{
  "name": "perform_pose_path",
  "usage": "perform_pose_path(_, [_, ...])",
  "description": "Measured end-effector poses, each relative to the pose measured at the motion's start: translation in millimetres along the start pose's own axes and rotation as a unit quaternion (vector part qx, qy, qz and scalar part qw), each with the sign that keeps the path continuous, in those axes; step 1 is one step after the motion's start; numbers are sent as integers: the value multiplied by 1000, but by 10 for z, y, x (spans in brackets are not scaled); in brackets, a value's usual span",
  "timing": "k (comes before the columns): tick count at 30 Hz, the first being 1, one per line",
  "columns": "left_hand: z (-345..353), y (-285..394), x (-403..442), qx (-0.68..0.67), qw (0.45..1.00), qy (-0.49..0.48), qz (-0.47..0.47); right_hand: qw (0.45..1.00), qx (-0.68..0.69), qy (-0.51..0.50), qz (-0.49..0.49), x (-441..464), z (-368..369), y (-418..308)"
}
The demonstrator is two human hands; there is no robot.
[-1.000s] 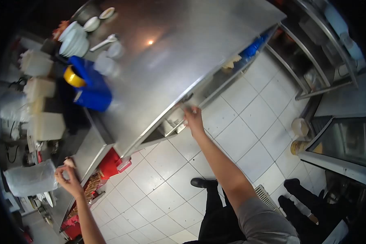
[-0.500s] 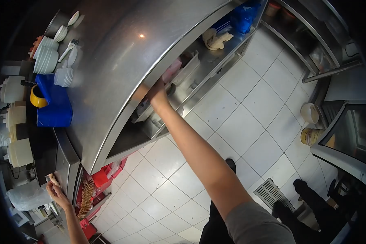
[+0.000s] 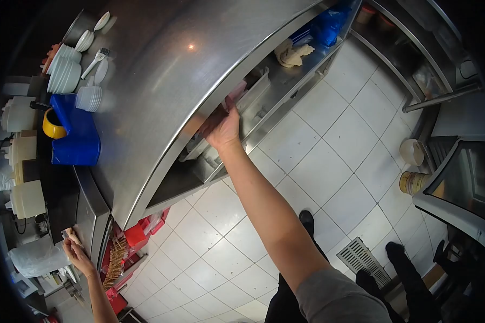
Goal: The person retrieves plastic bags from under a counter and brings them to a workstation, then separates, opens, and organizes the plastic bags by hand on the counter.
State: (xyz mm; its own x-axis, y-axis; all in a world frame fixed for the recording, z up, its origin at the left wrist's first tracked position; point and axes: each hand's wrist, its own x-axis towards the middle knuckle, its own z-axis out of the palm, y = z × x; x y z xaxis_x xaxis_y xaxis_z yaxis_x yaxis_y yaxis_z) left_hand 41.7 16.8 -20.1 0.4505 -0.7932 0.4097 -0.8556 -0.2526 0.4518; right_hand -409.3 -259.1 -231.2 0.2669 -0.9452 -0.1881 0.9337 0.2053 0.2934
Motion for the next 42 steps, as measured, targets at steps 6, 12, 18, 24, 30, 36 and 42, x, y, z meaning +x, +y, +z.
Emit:
perform_pose_path(6, [-29, -123, 12, 0, 1000, -2, -27, 975, -192, 98, 53, 338, -173, 15])
perform_pose_path(12, [57, 115, -21, -4, 1000, -3, 11, 973, -218, 73, -35, 292, 154, 56])
perform_pose_path(18, [103, 220, -28, -6, 1000, 2, 24, 976, -188, 104, -23, 142, 444, 50])
perform_pose_path(24, [112, 241, -32, -1, 999, 7, 32, 914, -370, 148, -74, -61, 135, -89])
perform_pose_path(30, [150, 318, -67, -10, 1000, 15, 12, 887, -424, 133, -127, -980, 126, -571])
perform_pose_path(36, [176, 362, -66, 18, 999, 18, 28, 477, -769, 96, -414, -1066, 586, -479])
perform_pose_path(42, [244, 474, -78, 15, 999, 23, 19, 21, -977, -159, -141, -570, 523, -320])
